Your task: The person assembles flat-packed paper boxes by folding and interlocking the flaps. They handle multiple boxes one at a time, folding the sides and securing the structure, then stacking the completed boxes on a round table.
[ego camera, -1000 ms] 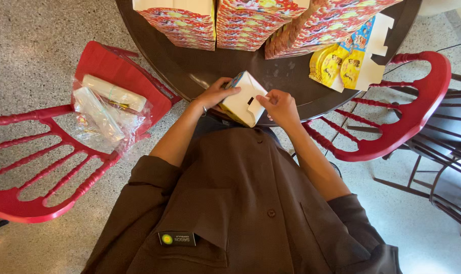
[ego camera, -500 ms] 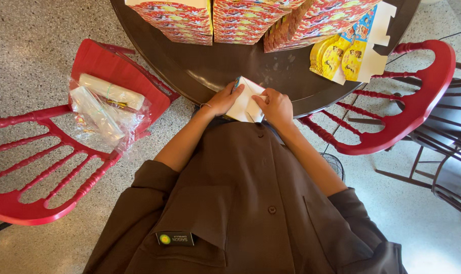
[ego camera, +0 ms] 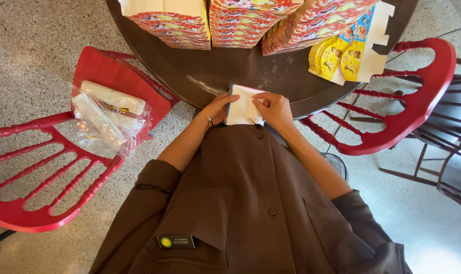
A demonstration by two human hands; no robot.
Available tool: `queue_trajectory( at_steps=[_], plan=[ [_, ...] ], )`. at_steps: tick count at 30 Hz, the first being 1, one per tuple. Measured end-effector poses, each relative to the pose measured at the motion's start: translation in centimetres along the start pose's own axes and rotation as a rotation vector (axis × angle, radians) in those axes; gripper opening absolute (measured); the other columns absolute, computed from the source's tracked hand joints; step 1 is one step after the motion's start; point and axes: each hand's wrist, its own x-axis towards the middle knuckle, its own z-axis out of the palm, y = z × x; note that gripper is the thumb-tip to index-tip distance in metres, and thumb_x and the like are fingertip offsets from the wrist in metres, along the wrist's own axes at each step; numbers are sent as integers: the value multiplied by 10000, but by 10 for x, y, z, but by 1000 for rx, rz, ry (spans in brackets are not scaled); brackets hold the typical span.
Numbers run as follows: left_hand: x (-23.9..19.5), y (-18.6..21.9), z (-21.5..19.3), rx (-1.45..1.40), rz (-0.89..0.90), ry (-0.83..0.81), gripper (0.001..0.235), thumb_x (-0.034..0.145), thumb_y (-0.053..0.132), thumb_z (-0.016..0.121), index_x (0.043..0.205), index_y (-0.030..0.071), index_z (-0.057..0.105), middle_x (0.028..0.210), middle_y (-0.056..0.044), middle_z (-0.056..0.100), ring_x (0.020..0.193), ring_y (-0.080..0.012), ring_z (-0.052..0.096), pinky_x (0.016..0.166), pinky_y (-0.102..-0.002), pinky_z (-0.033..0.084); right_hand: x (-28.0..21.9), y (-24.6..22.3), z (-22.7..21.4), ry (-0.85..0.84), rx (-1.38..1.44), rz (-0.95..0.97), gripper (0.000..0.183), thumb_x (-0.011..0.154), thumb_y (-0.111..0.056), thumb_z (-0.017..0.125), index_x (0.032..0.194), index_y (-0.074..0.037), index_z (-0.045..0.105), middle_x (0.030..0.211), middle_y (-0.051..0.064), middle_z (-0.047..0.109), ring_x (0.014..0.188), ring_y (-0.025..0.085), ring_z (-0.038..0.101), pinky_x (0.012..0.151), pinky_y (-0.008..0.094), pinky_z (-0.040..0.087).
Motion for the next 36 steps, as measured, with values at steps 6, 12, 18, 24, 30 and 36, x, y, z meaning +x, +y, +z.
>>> queue_trajectory(
  at_steps=[6,12,18,24,30,36],
  plan=[
    [8,-4,-4,-12,2,-59,479,917,272,740,1292,-2,620,1200,-130,713,1071,-225,707,937,-381,594,4,-2,-3,-38,-34,35,153,890,-148,750,993,-41,788,556,50,659,443,116,657,451,265,494],
    [16,-11,-5,-53,49,-61,516,903,270,755,1324,18,591,1223,-125,691,1087,-225,696,952,-392,585,8,-1,-5,-66,6,58,137,885,-128,746,978,-32,776,569,48,675,453,112,663,451,263,506],
    [22,-16,-11,-21,83,-77,562,907,311,726,1364,38,543,1244,-117,670,1117,-229,671,978,-409,557,4,32,-2,26,19,24,179,943,-150,738,1080,-44,783,750,107,700,563,127,641,525,280,506],
    [35,-20,-8,-77,55,-52,649,953,445,605,1422,6,520,1366,-156,626,1240,-270,608,1056,-432,489,7,90,10,169,152,-116,598,979,-196,693,1499,-48,437,1387,165,522,1155,181,553,935,316,486],
    [38,-13,19,393,494,118,639,1052,398,505,1574,127,255,1465,-126,469,1333,-196,477,1149,-345,362,14,111,17,-60,1028,121,604,1033,-148,490,1591,-109,262,1456,133,494,1321,228,506,1096,358,432],
    [25,-3,43,578,680,47,545,1130,397,451,1549,67,341,1429,-137,473,1348,-203,455,1177,-316,333,12,84,9,-59,818,-16,718,1031,-143,473,1666,-138,138,1567,132,400,1428,222,404,1186,332,318]
  ],
)
